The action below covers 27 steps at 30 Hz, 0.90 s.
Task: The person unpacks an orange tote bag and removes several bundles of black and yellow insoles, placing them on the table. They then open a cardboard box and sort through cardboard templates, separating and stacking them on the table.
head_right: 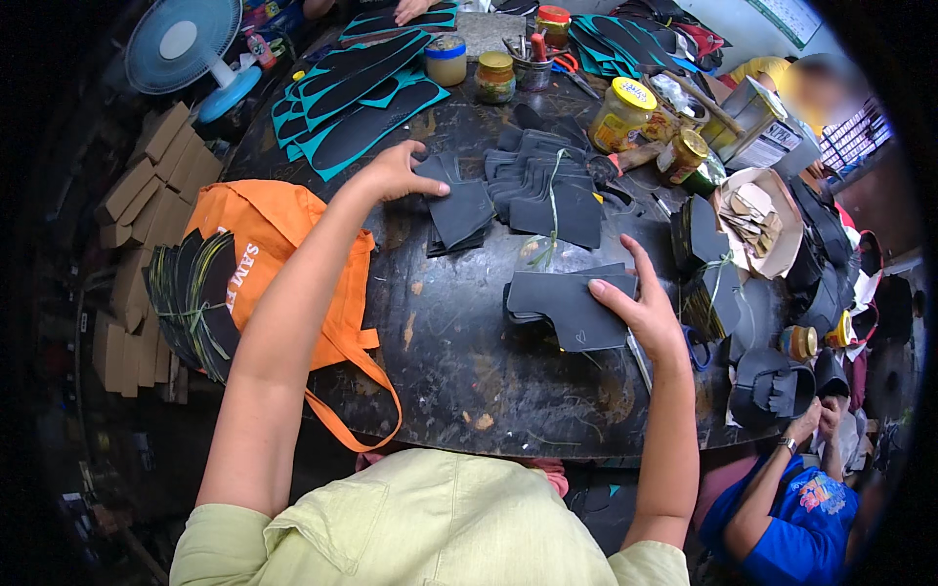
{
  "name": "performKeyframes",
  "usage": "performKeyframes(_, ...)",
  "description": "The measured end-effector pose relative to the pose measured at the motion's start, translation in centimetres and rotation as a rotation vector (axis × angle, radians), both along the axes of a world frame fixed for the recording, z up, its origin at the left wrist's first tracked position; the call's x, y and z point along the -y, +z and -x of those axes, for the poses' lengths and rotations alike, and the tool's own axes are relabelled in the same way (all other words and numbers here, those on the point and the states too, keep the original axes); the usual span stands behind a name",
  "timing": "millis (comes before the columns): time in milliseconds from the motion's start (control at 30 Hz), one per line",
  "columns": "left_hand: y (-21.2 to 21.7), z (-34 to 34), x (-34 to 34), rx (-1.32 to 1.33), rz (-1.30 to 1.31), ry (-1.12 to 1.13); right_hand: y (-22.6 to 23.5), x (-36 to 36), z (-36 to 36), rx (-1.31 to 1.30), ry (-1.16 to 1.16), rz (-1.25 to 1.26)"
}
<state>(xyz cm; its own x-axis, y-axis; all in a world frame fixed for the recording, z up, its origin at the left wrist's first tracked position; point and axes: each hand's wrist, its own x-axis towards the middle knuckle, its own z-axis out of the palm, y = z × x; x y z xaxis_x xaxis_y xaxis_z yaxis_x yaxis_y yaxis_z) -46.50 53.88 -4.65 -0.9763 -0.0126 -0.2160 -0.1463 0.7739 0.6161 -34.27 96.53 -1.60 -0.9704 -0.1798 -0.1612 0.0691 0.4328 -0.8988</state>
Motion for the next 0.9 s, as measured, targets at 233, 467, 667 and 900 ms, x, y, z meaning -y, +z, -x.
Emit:
performKeyframes(233,-2.8,-0.4,-0.7,-0.005,-0.25,0.119,0.5,0.0,0.2,-0.001,-0.007,-0.049)
performKeyframes(467,1.2,-7.0,0.1,-0.146,-0.72,0.346,0.9,-1.6,2.0,-0.112,-0.001,-0.036)
performKeyframes(667,4.6,-6.8,-3.0,-0.313,-1.121,0.399,2.3,0.2,9.1,-0.054,0.212,0.047)
performKeyframes(900,0.9,-6.9,-9.7,-0.372,-1.044,0.45,0.3,4.0,13.3,0.194,0.535,0.068)
